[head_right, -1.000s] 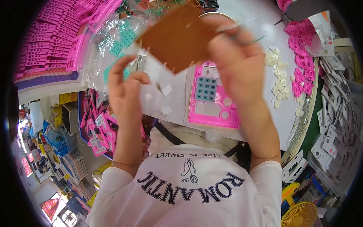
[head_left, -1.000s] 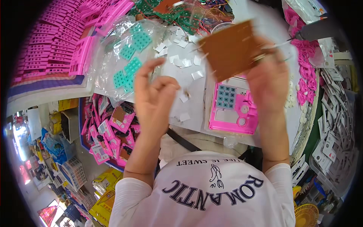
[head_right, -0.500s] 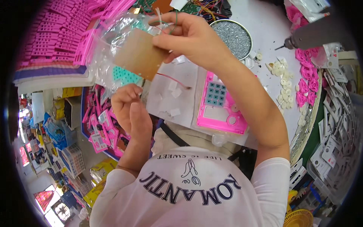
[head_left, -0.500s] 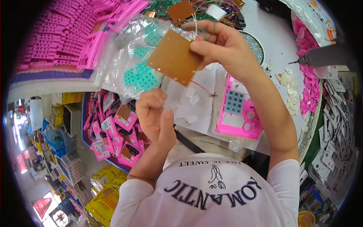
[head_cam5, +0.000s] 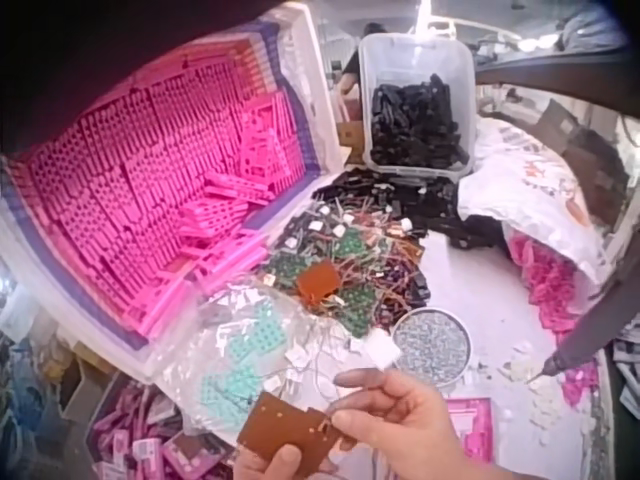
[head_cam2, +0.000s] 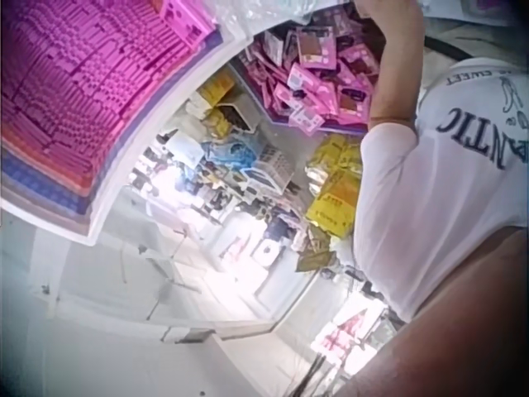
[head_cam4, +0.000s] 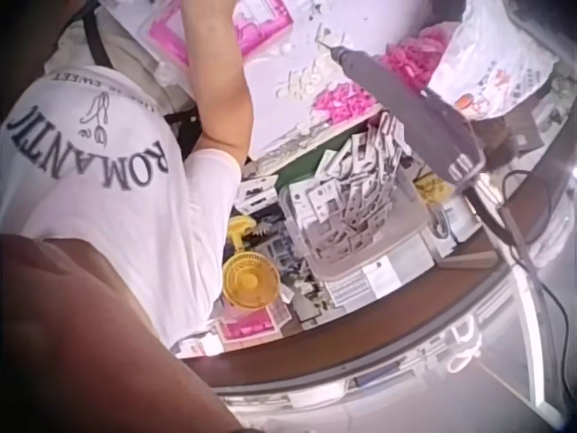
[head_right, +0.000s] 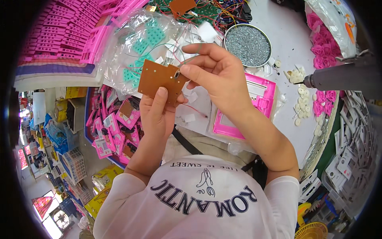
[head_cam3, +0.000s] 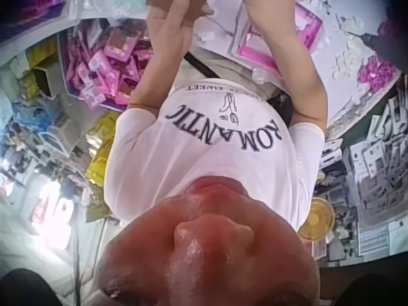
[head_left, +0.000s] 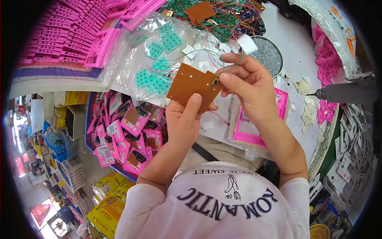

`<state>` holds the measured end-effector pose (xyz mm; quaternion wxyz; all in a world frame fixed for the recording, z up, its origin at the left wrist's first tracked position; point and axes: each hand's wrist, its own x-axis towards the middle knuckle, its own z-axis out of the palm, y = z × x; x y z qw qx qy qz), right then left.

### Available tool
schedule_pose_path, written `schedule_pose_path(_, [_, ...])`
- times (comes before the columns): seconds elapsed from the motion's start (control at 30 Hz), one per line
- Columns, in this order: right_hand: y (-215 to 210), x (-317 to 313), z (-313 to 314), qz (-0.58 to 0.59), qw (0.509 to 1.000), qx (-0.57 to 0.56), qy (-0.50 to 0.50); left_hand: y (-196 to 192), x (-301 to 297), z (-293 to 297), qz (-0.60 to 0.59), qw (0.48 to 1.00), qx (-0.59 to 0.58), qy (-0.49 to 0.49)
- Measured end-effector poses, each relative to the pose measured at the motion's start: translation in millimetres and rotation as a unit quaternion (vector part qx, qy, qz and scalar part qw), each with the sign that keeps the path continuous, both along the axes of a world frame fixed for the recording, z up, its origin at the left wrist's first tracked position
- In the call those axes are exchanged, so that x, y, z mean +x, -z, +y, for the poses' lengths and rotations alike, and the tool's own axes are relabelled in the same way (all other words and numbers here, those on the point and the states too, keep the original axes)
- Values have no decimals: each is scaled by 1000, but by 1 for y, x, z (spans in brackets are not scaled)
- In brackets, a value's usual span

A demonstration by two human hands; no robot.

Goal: Assembling electronic toy components into pink plastic frames and packaging them.

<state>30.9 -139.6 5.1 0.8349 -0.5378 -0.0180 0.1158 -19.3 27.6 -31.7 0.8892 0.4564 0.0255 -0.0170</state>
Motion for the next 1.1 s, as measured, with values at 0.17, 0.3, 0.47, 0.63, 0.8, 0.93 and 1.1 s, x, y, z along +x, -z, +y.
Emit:
schedule_pose_path(0.17, [6,1,-2,35,998,20,52,7,-3,-5,-17,998,62,25])
schedule_pose_path(0.3, [6,15,-13,96,988,97,67,15,0,7,96,994,-36,21])
schedule_pose_path(0.47, [16,40,-8,34,999,1,30,16,9,10,131,987,-90,-19])
schedule_pose_path(0.63, [-24,40,-22,-101,991,67,-52,6,-2,16,84,994,-55,-50])
schedule_pose_path(0.8, [-3,43,-38,-38,995,73,-47,10,19,24,65,991,-94,-76])
schedule_pose_path(0.93, [32,41,-52,86,996,-10,-17,14,17,31,80,974,-212,6])
schedule_pose_path(1.1, [30,28,-62,115,992,44,-23,15,33,34,-70,907,-370,189])
